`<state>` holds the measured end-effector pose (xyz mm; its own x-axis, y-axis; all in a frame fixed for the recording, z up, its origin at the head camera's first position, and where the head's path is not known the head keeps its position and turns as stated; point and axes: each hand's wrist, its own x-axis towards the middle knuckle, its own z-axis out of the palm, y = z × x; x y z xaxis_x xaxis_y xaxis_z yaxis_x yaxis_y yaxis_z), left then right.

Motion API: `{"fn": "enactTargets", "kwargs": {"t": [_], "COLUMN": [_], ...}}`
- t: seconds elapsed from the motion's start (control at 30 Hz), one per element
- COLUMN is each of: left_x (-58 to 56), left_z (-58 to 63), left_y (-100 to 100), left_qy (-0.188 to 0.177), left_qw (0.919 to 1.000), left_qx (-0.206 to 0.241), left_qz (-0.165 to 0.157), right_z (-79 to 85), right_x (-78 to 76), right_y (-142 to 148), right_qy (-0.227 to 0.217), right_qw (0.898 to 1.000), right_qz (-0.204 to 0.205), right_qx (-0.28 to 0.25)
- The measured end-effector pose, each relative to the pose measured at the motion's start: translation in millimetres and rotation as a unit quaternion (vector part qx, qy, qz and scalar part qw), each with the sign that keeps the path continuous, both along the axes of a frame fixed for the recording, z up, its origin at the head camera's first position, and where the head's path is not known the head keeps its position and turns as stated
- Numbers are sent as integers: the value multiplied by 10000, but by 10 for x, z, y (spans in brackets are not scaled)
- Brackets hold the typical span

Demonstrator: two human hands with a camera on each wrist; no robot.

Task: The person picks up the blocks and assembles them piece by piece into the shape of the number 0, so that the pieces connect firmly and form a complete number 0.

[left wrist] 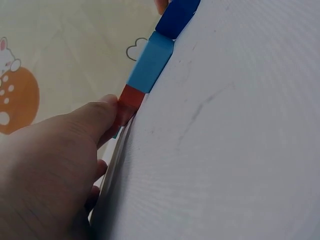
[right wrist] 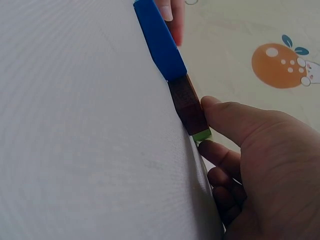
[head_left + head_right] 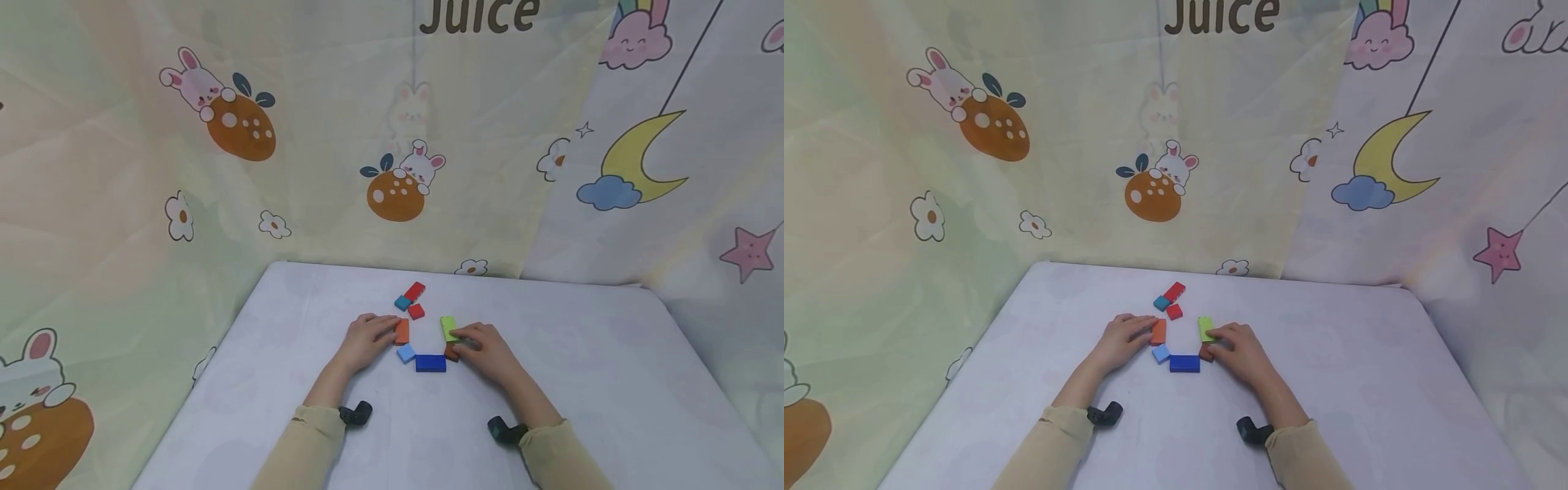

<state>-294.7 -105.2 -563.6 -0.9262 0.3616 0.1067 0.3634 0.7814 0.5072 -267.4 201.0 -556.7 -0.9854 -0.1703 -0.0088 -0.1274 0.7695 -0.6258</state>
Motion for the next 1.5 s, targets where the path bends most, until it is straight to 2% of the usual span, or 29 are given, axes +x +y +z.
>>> {"fn": "enactTargets", "kwargs": {"t": [0.43, 0.67, 0.93, 1.5], "left_x": [64, 169, 203, 200], "left_z": [42, 58, 54, 50], "left_y": [15, 46, 65, 64], "left_qy": [-340, -529, -366, -75], "left_qw": [9979, 9976, 9992, 9992], "left_qx": [423, 345, -26, -396], "left_qz": [363, 281, 181, -40], "right_z": [1, -3, 15, 23], "right_x": [4, 8, 17, 8], "right_y": [0, 6, -5, -4], "right_qy": [55, 29, -15, 9], "right_qw": [10000, 10000, 10000, 10000], "right_qz": [34, 13, 1, 46], "right_qx": [-28, -4, 5, -14]}}
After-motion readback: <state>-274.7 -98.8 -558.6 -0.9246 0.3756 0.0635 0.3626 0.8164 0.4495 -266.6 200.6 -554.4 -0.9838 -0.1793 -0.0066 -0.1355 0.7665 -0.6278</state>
